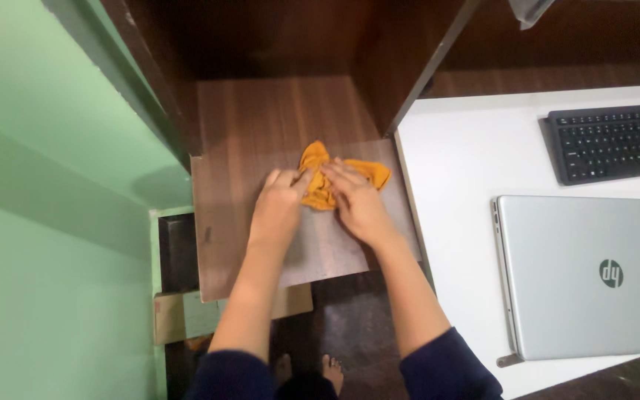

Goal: The person wipes a white desk surface, two notebooks, and a laptop using an orange cloth. They then wipe the interior of a wooden shelf and place the keyboard on the shelf before returning the laptop to the desk.

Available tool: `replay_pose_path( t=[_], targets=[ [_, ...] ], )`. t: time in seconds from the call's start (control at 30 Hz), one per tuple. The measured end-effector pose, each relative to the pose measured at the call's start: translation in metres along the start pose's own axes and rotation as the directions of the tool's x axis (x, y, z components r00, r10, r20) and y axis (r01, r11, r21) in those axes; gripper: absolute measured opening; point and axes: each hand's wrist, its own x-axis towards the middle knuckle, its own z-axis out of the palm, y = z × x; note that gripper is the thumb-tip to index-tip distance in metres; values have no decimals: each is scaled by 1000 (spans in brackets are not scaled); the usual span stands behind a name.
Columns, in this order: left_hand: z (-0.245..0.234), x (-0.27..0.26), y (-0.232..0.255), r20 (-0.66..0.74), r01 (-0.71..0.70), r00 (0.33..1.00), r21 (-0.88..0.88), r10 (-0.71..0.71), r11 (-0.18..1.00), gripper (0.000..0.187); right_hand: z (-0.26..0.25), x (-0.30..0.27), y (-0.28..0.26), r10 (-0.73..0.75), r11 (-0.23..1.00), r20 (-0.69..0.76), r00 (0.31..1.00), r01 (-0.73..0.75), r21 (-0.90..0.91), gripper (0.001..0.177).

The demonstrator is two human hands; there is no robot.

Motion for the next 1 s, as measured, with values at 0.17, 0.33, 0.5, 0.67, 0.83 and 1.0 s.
replay_pose_path(
  t=[0.17, 0.33, 0.5, 0.67, 0.83, 1.0],
  targets=[
    [-23, -62, 22, -44, -20, 999, -17, 20, 1000, 43, -1, -35, -35, 34, 997, 16, 999, -33, -70, 34],
    [-58, -118, 49, 39, 61, 998, -72, -58, 996, 43, 1, -88, -75, 15, 991, 51, 999, -8, -130, 28],
    [-97, -143, 58, 119, 188, 979, -226, -164, 956, 32, -17, -122, -92, 171, 968, 220, 960, -205, 143, 13],
    [-105, -122, 36, -260, 206, 943, -29, -206, 978, 33, -39, -100, -68, 449, 884, -382, 808, -337, 324, 11],
    [-95, -90, 0, -371, 403, 860, 69, -352, 913, 37, -4, -34, -27, 336, 910, -402, 852, -403, -94, 46],
    [-75, -78, -14, -394, 420, 819, -85, -418, 903, 37, 47, 16, 7, 314, 833, -247, 917, -391, -392, 70]
  ],
)
